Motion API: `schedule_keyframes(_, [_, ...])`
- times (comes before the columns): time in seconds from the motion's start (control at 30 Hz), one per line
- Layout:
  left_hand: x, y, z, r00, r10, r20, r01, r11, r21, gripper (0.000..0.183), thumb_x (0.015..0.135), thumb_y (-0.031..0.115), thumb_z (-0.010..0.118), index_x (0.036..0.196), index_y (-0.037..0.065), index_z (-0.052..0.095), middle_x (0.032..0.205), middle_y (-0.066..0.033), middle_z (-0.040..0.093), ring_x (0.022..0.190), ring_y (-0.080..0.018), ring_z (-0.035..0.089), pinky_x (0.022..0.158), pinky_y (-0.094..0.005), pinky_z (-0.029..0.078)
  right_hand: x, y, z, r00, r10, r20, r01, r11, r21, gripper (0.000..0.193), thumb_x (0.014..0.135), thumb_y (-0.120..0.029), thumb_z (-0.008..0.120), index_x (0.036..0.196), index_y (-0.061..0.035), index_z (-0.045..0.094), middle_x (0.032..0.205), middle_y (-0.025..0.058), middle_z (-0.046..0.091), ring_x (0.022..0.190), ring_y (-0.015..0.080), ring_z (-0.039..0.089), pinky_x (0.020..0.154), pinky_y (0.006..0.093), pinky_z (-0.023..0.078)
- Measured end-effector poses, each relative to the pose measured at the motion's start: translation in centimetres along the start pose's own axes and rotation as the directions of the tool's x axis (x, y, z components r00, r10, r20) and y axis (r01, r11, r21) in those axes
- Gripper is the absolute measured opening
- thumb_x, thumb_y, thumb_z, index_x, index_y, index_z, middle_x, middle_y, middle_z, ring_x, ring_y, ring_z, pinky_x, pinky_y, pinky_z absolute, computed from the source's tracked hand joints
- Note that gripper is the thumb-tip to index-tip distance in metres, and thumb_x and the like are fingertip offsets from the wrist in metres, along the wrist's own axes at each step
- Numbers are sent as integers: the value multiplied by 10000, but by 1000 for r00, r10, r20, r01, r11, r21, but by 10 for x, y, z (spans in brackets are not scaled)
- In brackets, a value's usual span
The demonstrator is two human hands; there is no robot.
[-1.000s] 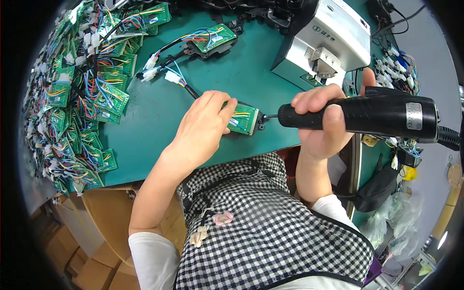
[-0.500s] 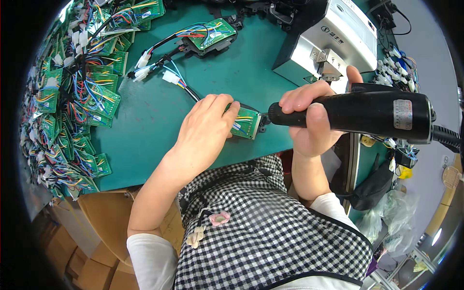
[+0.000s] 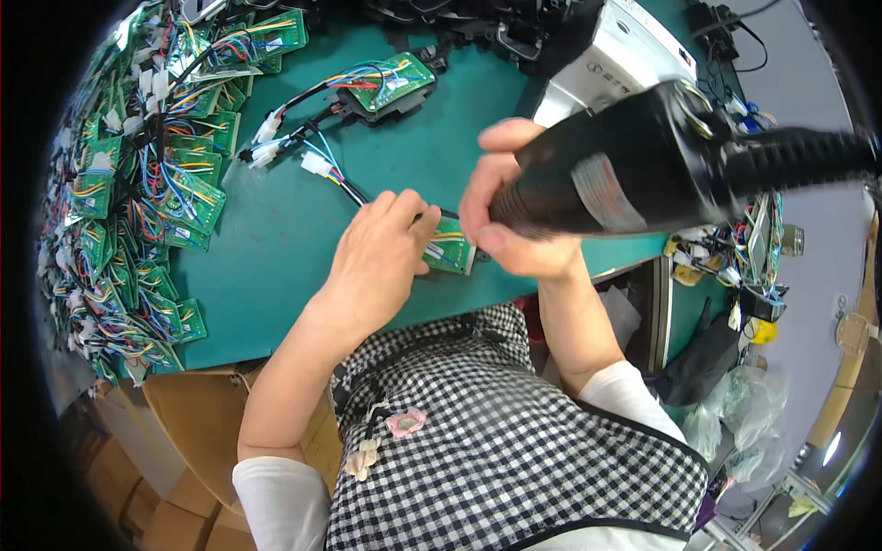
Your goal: The person assembles electronic components by placing a circuit board into a plastic frame, fastening them with a power screwdriver, and placing the finished unit into a cardboard box.
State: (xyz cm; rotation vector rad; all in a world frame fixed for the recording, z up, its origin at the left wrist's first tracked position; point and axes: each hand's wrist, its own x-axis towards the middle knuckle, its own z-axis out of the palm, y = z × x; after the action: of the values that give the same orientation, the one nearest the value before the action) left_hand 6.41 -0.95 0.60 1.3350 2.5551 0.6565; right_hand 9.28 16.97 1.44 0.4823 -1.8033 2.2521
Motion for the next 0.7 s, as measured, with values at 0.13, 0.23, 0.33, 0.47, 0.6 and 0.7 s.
schedule_keyframes(0.13, [-1, 0, 0, 999, -2, -34, 1, 1000, -30, 487, 591, 28, 714, 1060, -7, 585, 945, -76, 497, 887, -239, 495, 785, -344, 428, -4, -9, -2, 999, 38, -3, -38, 999, 12, 669, 697, -57, 663, 1257, 41, 310, 644, 105, 537, 546, 171, 532, 515, 273, 453])
schedule_keyframes(0.23, [-7, 3, 6, 996, -41, -78, 38, 998, -44, 501, 582, 18, 727, 1060, -9, 579, 973, -90, 513, 897, -262, 504, 795, -353, 429, 4, -28, -21, 914, -362, -184, 335, 928, -165, 704, 755, -44, 573, 1338, -2, 182, 662, 117, 538, 540, 179, 537, 538, 326, 489])
schedule_keyframes(0.33, [-4, 13, 12, 984, -104, -143, 97, 994, -57, 544, 580, 19, 741, 1091, -6, 557, 1014, -105, 524, 922, -284, 509, 812, -369, 427, 27, -75, -44, 706, -569, -421, 557, 814, -166, 727, 808, -15, 522, 1387, -28, 82, 649, 113, 532, 517, 190, 551, 537, 323, 508])
schedule_keyframes(0.47, [-4, 14, 19, 967, -156, -201, 147, 988, -56, 620, 590, 30, 750, 1165, 6, 518, 1070, -116, 527, 984, -298, 506, 859, -392, 413, 37, -64, -52, 762, -509, -400, 343, 842, -417, 617, 764, 42, 581, 1302, 53, 280, 635, 51, 574, 525, 146, 573, 548, 268, 485])
schedule_keyframes(0.6, [-12, 8, 12, 953, -139, -268, 115, 988, -103, 554, 620, 32, 731, 1141, 8, 546, 1121, -123, 526, 1049, -298, 488, 909, -395, 382, 25, -64, -42, 818, -412, -402, 296, 900, -321, 637, 766, 20, 589, 1305, 70, 254, 644, 58, 566, 514, 150, 561, 538, 270, 481])
schedule_keyframes(0.7, [-16, 1, 20, 953, -139, -269, 108, 986, -124, 499, 627, 35, 725, 1102, 5, 575, 1100, -116, 535, 1039, -291, 491, 899, -391, 384, -4, -55, -13, 813, -371, -449, 344, 928, -144, 735, 786, -58, 596, 1358, 17, 141, 628, 97, 539, 505, 172, 535, 543, 307, 488])
